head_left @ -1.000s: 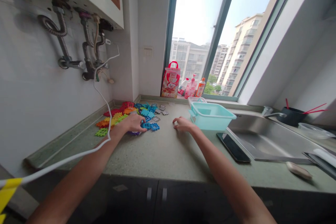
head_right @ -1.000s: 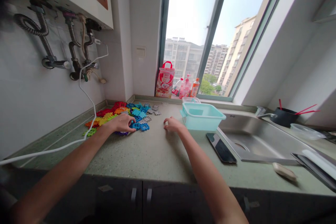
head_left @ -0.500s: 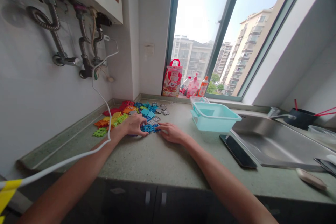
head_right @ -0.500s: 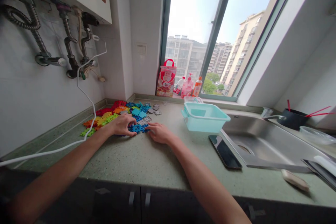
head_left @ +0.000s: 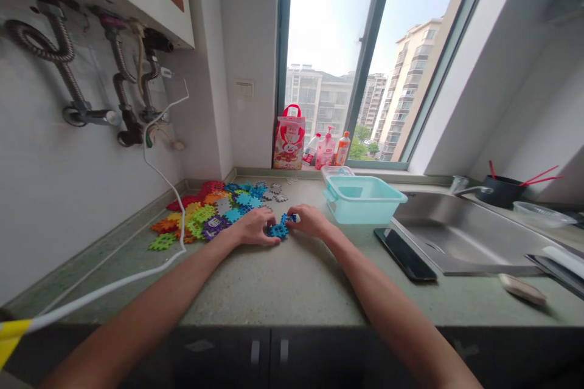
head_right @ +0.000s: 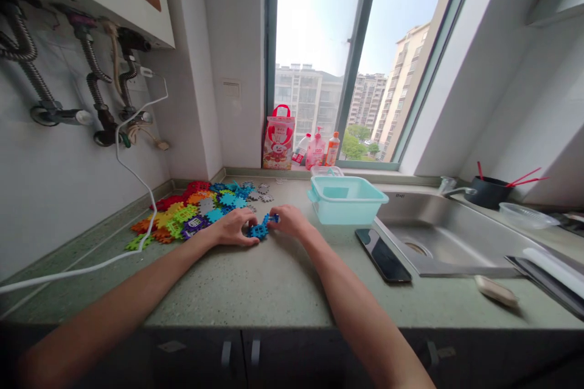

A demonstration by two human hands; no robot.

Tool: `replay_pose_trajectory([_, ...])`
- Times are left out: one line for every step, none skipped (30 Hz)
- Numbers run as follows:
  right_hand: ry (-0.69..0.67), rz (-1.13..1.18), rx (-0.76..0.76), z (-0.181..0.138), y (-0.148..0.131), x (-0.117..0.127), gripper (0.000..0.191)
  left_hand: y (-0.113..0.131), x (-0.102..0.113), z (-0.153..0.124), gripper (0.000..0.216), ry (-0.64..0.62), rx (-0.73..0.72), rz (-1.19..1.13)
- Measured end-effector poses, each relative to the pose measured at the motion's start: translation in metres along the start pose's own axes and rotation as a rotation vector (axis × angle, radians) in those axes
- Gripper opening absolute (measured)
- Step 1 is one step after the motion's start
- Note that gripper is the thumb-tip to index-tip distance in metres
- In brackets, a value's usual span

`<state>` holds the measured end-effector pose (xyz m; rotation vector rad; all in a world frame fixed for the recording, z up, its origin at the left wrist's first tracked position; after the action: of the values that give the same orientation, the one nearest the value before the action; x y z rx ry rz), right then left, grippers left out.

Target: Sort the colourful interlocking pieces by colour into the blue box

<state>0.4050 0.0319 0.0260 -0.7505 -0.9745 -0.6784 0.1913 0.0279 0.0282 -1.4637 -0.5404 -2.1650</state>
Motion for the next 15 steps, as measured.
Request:
replay_pose_trajectory([0.034,-0.012,0.004,0.0,0.0,0.002,0.025,-0.001,-0.002,-0.001,0.04,0.006,0.001,-0.017])
replay_pose_trajectory([0.067,-0.012,0.017,0.0,-0.001,0.004,0.027,-0.002,-0.003,-0.002,0.041,0.006,-0.003,-0.025])
replay_pose_trajectory([0.097,0.001,0.04,-0.001,-0.003,0.006,0.028,-0.003,-0.003,-0.003,0.043,0.006,-0.008,-0.027])
replay_pose_trajectory([0.12,0.024,0.069,-0.001,-0.007,0.007,0.028,-0.004,-0.003,-0.005,0.045,0.005,-0.007,-0.028])
replay_pose_trajectory([0.135,0.054,0.101,-0.002,-0.01,0.009,0.028,-0.005,-0.001,-0.006,0.047,0.005,-0.001,-0.028])
replay_pose_trajectory([0.136,0.087,0.135,-0.003,-0.014,0.009,0.027,-0.006,0.0,-0.007,0.051,0.005,0.005,-0.027])
replay_pose_trajectory([0.127,0.116,0.165,-0.004,-0.017,0.009,0.026,-0.007,0.002,-0.008,0.056,0.008,0.012,-0.022])
replay_pose_trajectory([0.113,0.139,0.19,-0.005,-0.02,0.009,0.025,-0.008,0.005,-0.01,0.063,0.015,0.019,-0.018])
replay_pose_trajectory([0.095,0.155,0.209,-0.006,-0.023,0.008,0.023,-0.009,0.007,-0.012,0.07,0.023,0.028,-0.012])
replay_pose_trajectory([0.077,0.166,0.223,-0.006,-0.025,0.007,0.023,-0.011,0.01,-0.013,0.073,0.029,0.038,-0.002])
replay_pose_trajectory([0.06,0.175,0.233,-0.007,-0.027,0.006,0.022,-0.014,0.013,-0.015,0.07,0.035,0.051,0.014])
replay_pose_trajectory([0.047,0.184,0.24,-0.007,-0.028,0.005,0.021,-0.018,0.017,-0.017,0.061,0.046,0.072,0.039])
replay_pose_trajectory([0.038,0.195,0.246,-0.007,-0.029,0.004,0.021,-0.022,0.02,-0.019,0.051,0.061,0.099,0.074])
replay_pose_trajectory([0.026,0.205,0.251,-0.006,-0.03,0.002,0.021,-0.026,0.024,-0.02,0.041,0.077,0.129,0.12])
replay_pose_trajectory([0.01,0.213,0.254,-0.006,-0.031,0.0,0.021,-0.031,0.028,-0.022,0.034,0.093,0.158,0.171])
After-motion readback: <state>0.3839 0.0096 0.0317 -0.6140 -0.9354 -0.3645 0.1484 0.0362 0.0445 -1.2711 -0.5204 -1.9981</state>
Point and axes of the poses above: each hand's wrist, its own z-axis towards the middle knuckle, its own x-axis out of the back of the hand, y = z × x, the point moved 3 cm from there along z, towards the middle knuckle, and after that the axes turned 3 degrees about z, right-handed, at the moved point
